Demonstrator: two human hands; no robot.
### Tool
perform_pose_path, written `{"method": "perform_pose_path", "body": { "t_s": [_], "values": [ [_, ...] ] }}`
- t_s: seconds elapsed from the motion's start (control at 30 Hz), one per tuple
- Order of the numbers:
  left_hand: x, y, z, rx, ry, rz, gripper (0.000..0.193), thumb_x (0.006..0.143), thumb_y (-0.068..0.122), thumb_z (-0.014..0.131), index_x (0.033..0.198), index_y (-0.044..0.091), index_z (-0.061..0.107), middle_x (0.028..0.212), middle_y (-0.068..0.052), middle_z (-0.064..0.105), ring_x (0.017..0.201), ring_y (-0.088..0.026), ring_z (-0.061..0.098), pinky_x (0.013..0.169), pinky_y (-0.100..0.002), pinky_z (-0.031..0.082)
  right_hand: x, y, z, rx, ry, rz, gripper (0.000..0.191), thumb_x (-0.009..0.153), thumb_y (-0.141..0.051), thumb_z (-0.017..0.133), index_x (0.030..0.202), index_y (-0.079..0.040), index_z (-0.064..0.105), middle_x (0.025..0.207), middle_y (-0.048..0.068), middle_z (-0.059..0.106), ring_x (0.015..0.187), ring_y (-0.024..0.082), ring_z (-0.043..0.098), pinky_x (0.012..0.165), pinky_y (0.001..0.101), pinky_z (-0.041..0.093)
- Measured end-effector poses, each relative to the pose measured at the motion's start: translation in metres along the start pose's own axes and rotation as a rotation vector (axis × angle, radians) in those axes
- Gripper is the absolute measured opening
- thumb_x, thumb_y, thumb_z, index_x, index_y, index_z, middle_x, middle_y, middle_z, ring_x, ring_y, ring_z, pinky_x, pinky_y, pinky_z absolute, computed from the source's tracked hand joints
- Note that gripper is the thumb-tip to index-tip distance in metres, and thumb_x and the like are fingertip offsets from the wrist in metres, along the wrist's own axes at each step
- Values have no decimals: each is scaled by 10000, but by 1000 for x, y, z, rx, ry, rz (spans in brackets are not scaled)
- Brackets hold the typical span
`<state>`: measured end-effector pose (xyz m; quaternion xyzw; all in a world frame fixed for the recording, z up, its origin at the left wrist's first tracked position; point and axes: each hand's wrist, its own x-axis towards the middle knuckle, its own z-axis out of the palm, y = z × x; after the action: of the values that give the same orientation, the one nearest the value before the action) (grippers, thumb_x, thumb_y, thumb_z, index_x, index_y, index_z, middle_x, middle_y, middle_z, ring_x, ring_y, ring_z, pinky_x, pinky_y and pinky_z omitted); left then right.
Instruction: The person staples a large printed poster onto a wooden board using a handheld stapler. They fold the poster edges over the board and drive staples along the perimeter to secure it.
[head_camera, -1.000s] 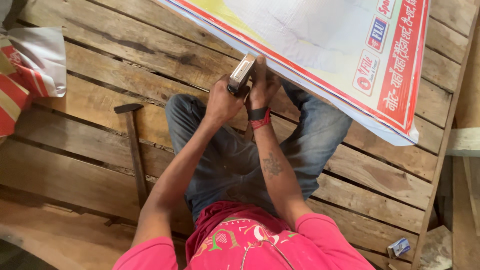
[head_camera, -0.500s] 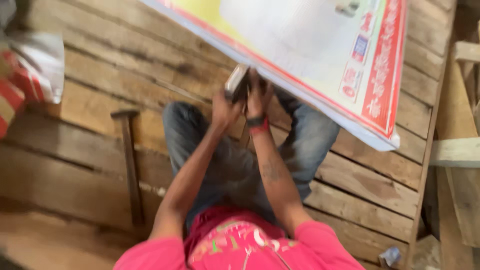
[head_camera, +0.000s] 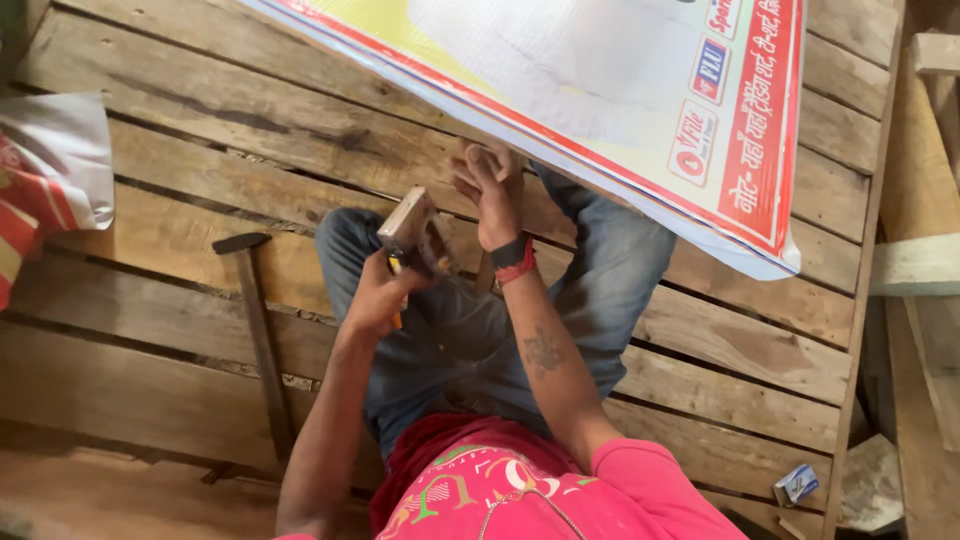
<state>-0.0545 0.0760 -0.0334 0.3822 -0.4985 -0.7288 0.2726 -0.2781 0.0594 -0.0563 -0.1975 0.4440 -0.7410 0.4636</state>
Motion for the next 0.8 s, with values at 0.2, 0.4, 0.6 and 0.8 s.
{"method": "perform_pose_path", "body": {
  "t_s": [0.2, 0.4, 0.6, 0.8],
  "values": [
    [-16, 13, 17, -19, -19, -94, 452, 778, 75, 770, 1217, 43, 669, 844, 1, 702, 482, -42, 452, 416, -232, 331, 5, -1, -9, 95, -464, 230, 734, 1022, -636, 511, 1411, -16, 557, 1342, 175, 683, 1234, 276, 681, 1028, 415, 569],
    [-15, -11, 51, -18, 4, -49, 360, 819, 153, 818, 1143, 36, 713, 797, -18, 703, 456, -66, 459, 398, -254, 336, 3, 4, 2, 95, -577, 240, 770, 1038, -667, 478, 1296, 37, 656, 1189, 210, 739, 1100, 320, 732, 972, 434, 587],
    [-7, -34, 56, 52, -6, 302, 309, 925, 141, 821, 1158, -15, 692, 953, -20, 719, 832, -80, 636, 732, -259, 539, -6, 6, -4, 86, -593, 368, 792, 1009, -695, 448, 1163, 34, 716, 1061, 207, 762, 957, 328, 765, 864, 442, 635],
    [2, -51, 68, 92, 200, 217, 261, 888, 177, 774, 1036, -32, 726, 819, -39, 736, 700, -82, 660, 617, -265, 541, -8, 24, -9, 274, -481, 501, 827, 1030, -710, 426, 1115, 59, 720, 1017, 222, 755, 924, 340, 760, 812, 442, 634]
  ]
}}
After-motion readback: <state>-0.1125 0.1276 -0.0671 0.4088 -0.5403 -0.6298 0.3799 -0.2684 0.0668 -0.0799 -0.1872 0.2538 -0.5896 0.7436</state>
